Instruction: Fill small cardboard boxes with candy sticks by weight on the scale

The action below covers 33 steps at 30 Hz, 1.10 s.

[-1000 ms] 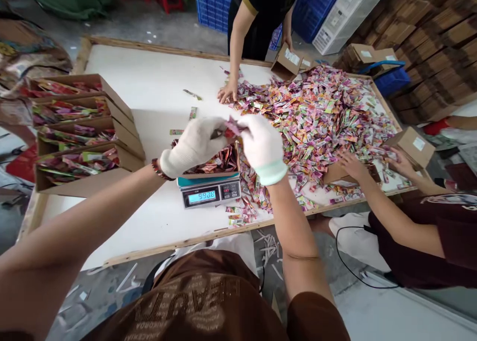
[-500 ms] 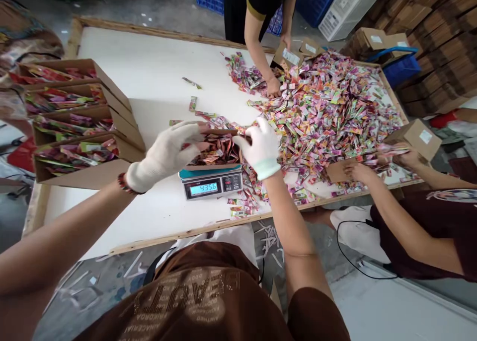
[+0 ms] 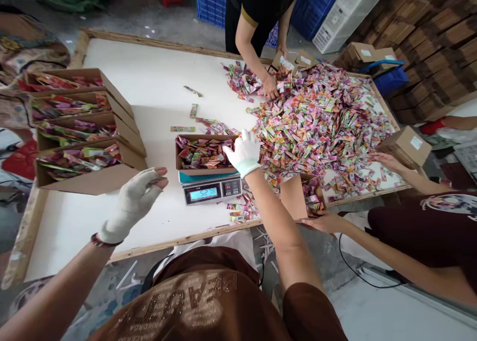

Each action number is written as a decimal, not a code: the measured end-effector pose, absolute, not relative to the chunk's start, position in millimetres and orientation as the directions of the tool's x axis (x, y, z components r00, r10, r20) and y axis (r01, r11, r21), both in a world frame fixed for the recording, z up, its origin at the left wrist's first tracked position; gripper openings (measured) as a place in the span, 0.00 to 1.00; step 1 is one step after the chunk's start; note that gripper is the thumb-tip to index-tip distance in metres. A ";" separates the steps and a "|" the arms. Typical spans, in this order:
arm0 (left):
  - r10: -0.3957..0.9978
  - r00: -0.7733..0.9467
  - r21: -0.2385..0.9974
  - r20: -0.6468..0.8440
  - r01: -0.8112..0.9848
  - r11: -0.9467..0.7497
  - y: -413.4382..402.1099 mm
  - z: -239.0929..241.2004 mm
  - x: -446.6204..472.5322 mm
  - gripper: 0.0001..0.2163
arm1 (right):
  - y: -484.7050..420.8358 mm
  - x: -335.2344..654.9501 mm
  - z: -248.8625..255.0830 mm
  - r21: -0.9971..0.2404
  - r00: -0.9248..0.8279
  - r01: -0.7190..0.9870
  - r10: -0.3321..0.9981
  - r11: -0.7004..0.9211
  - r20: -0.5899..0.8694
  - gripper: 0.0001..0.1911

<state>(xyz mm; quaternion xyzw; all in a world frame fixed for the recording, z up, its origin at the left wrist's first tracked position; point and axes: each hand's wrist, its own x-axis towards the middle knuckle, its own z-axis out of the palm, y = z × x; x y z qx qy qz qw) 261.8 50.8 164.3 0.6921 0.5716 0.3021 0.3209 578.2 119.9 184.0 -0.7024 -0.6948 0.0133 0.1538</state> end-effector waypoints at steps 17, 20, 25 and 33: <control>0.988 0.024 0.850 -0.149 0.514 0.116 14.1 123.5 243.8 0.22 | 78.6 661.6 270.1 -0.231 0.103 0.971 0.760 0.063 0.642 0.18; 0.985 0.006 0.841 -0.170 0.522 0.142 8.7 124.8 240.0 0.22 | 97.3 632.4 233.7 -0.239 -0.035 0.956 0.876 0.169 0.482 0.13; 0.995 -0.029 0.846 -0.096 0.524 0.096 3.0 130.6 236.6 0.21 | 127.9 588.3 177.0 -0.210 -0.121 0.965 0.977 0.158 0.178 0.12; 0.996 -0.048 0.854 -0.079 0.512 0.093 -3.4 124.7 227.3 0.19 | 130.7 600.5 187.2 -0.249 -0.148 0.946 0.960 0.208 0.239 0.07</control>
